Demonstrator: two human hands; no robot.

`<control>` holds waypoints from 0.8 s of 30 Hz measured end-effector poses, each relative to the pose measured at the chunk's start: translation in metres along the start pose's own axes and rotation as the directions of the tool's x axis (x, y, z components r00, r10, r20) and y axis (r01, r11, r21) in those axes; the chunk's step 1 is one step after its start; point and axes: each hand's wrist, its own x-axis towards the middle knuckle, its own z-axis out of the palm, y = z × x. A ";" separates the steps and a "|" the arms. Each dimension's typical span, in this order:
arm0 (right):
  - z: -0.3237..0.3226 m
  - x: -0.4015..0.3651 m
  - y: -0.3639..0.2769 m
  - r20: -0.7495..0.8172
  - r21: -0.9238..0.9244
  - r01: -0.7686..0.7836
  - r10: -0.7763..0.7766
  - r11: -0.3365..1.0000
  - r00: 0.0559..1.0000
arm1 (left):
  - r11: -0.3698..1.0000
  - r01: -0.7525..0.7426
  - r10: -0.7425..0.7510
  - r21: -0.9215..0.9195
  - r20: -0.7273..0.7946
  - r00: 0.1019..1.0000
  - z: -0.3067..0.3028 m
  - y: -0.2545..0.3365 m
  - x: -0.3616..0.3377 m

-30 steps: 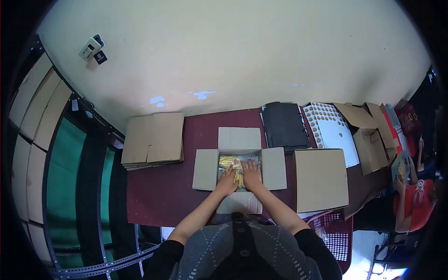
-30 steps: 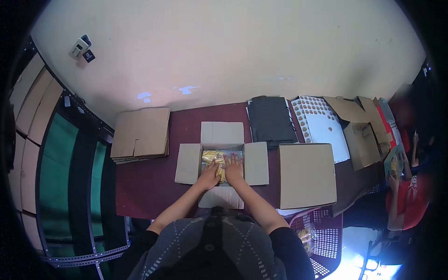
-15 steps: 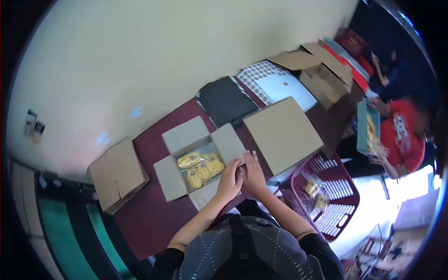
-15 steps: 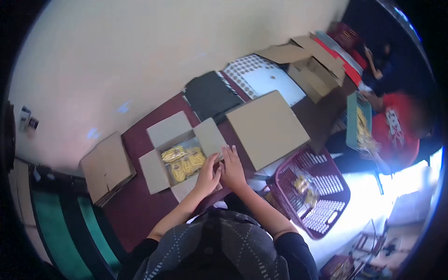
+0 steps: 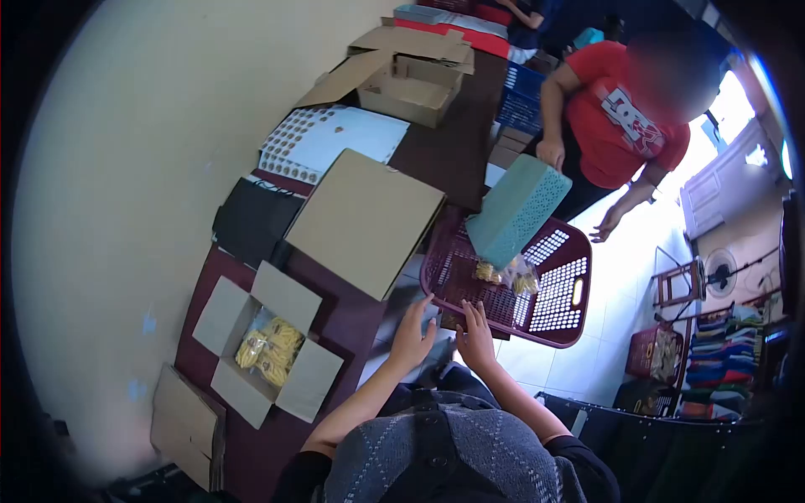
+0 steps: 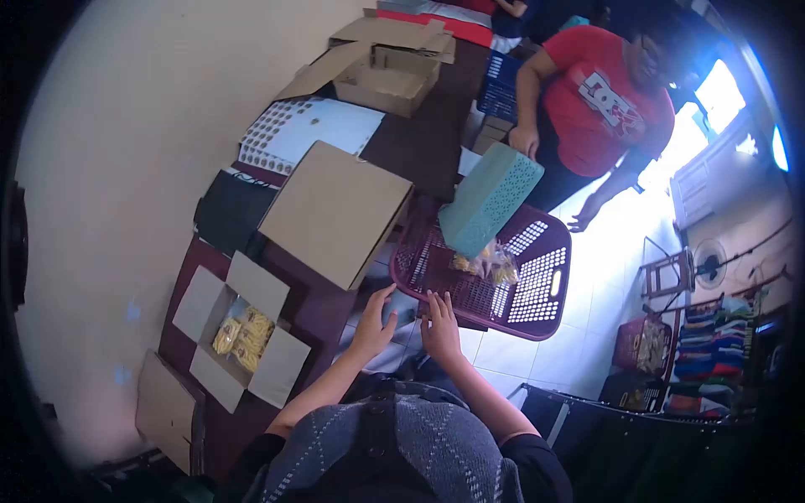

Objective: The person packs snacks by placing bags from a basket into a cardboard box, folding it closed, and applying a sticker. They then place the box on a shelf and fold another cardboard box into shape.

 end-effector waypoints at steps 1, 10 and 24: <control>-0.002 -0.001 0.013 -0.015 0.008 -0.018 0.018 1.000 1.000 | 1.000 -0.015 0.015 -0.001 0.016 1.000 0.008 0.000 0.005; -0.042 0.012 0.135 -0.016 0.065 -0.075 0.076 0.995 0.997 | 0.991 0.086 -0.102 0.107 0.150 0.983 0.116 0.002 0.063; -0.006 0.030 0.347 0.137 -0.098 -0.637 0.644 0.765 0.753 | 0.879 0.261 -0.429 0.399 0.425 0.797 0.270 -0.115 0.129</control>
